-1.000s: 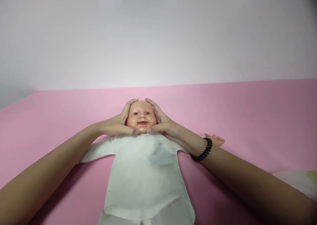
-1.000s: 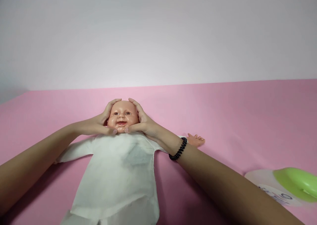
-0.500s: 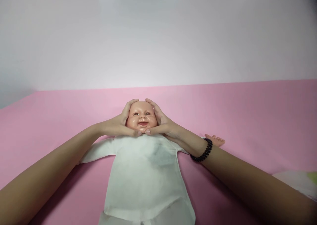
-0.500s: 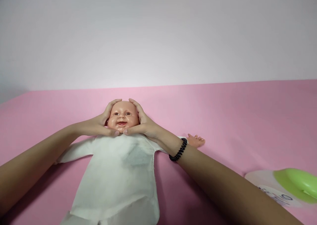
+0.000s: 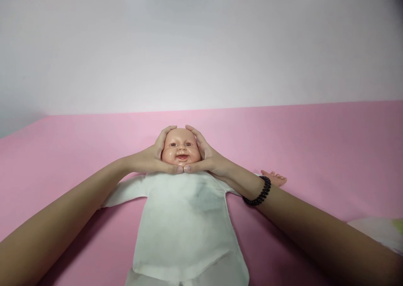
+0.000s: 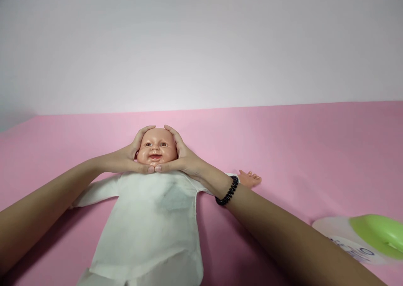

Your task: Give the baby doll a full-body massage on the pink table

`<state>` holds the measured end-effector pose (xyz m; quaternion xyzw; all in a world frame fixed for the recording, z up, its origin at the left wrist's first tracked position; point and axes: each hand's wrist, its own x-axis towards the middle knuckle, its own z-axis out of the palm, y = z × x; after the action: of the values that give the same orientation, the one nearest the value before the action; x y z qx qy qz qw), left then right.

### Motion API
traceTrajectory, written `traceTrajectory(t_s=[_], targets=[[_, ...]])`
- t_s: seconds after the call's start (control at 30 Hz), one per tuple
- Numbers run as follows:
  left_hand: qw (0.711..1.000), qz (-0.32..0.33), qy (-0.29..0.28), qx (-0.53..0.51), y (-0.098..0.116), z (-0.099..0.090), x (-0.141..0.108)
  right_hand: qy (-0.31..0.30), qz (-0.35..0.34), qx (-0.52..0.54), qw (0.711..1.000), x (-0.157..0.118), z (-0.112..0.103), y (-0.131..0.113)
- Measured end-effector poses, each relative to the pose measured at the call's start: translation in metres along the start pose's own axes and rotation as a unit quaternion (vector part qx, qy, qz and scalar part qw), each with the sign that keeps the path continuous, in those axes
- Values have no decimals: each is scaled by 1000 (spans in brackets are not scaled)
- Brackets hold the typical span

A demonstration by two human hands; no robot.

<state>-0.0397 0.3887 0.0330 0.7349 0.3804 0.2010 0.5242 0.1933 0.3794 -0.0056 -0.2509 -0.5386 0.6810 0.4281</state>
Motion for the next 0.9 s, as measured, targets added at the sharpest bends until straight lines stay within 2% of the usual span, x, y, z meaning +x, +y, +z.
traceTrajectory(t_s=[0.3, 0.67, 0.9], targets=[[1000, -12, -18, 2, 3, -3, -3, -5, 4, 22, 1000, -2, -2, 1], [1000, 24, -3, -16, -1, 2, 0, -3, -5, -9, 1000, 0, -1, 2], [1000, -6, -9, -5, 3, -1, -3, -4, -15, 1, 1000, 0, -4, 4]])
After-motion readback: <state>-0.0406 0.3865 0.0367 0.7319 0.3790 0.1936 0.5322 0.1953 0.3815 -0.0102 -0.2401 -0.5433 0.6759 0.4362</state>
